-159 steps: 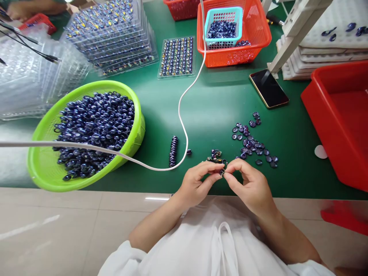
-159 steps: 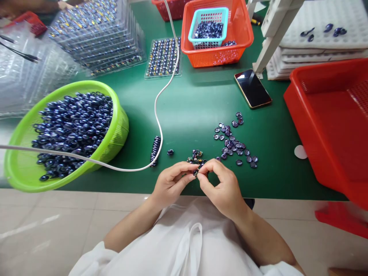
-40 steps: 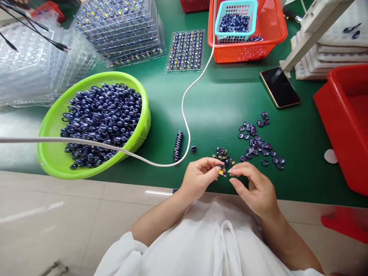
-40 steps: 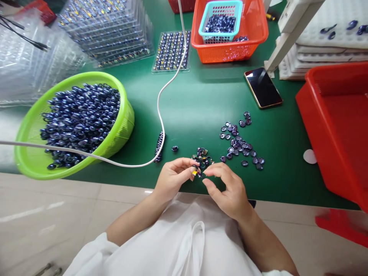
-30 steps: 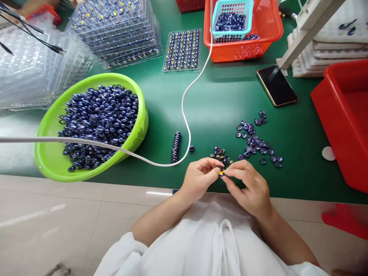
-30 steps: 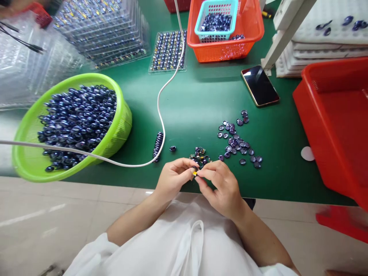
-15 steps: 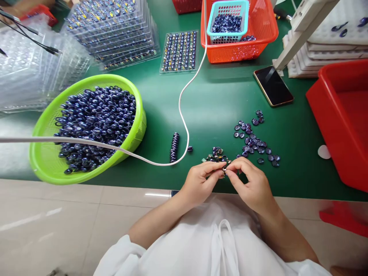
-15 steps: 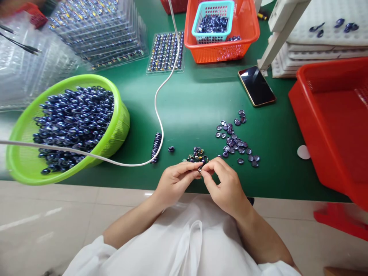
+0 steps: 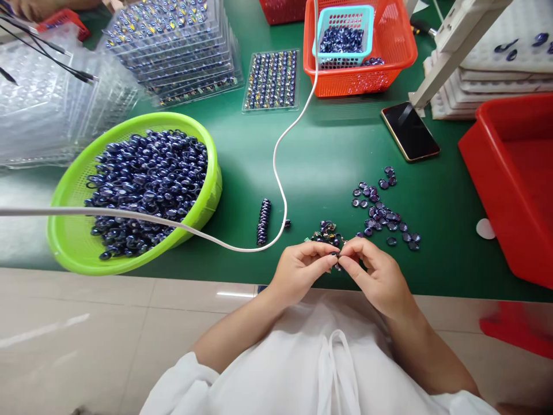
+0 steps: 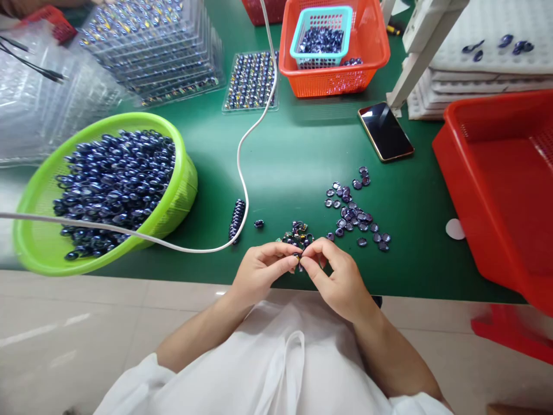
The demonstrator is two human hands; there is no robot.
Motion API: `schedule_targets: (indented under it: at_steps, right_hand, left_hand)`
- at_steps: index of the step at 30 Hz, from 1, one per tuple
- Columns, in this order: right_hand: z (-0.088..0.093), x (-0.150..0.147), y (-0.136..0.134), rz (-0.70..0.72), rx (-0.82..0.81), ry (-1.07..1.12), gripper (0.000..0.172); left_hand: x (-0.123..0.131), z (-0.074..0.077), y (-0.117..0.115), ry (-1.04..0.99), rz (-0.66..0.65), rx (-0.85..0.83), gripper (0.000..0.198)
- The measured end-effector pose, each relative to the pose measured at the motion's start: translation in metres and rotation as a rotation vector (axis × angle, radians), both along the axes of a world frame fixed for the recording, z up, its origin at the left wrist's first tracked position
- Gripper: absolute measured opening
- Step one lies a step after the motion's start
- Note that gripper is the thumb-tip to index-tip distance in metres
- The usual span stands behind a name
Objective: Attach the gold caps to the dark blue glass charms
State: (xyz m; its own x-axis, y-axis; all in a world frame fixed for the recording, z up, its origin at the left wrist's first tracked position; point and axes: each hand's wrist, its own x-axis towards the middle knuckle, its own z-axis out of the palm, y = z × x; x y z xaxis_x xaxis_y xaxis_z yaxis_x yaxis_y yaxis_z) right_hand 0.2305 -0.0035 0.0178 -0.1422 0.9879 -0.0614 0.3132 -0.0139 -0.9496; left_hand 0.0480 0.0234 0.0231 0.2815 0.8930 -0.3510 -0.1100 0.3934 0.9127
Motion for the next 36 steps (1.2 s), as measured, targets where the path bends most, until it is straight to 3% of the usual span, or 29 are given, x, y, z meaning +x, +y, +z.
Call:
schedule_targets:
  at_steps: [2,5,7,12,18,24,36]
  right_hand:
    - [-0.002,0.004,0.000,0.044,0.098,0.008,0.012]
    - [-0.005,0.010,0.001,0.169,0.356,-0.057,0.037]
    - [-0.007,0.013,0.002,0.246,0.529,-0.163,0.045]
    - [-0.010,0.013,0.002,0.254,0.726,-0.353,0.037]
    - [-0.013,0.013,0.000,0.212,0.709,-0.277,0.037]
    - [-0.010,0.006,-0.006,-0.015,0.575,-0.205,0.039]
    - [-0.008,-0.001,-0.004,-0.042,0.619,-0.273,0.041]
  left_hand:
    - [-0.002,0.000,0.002,-0.057,0.000,-0.063,0.014]
    - [-0.005,-0.002,0.004,-0.111,0.018,-0.132,0.016]
    - [-0.005,-0.005,0.005,-0.150,0.014,-0.184,0.018]
    - [-0.007,-0.009,0.007,-0.179,-0.016,-0.262,0.022]
    - [-0.006,0.000,0.006,-0.113,-0.024,-0.172,0.024]
    - [-0.004,0.009,0.002,0.002,-0.020,-0.056,0.028]
    - [-0.003,0.002,-0.004,0.187,-0.017,0.378,0.018]
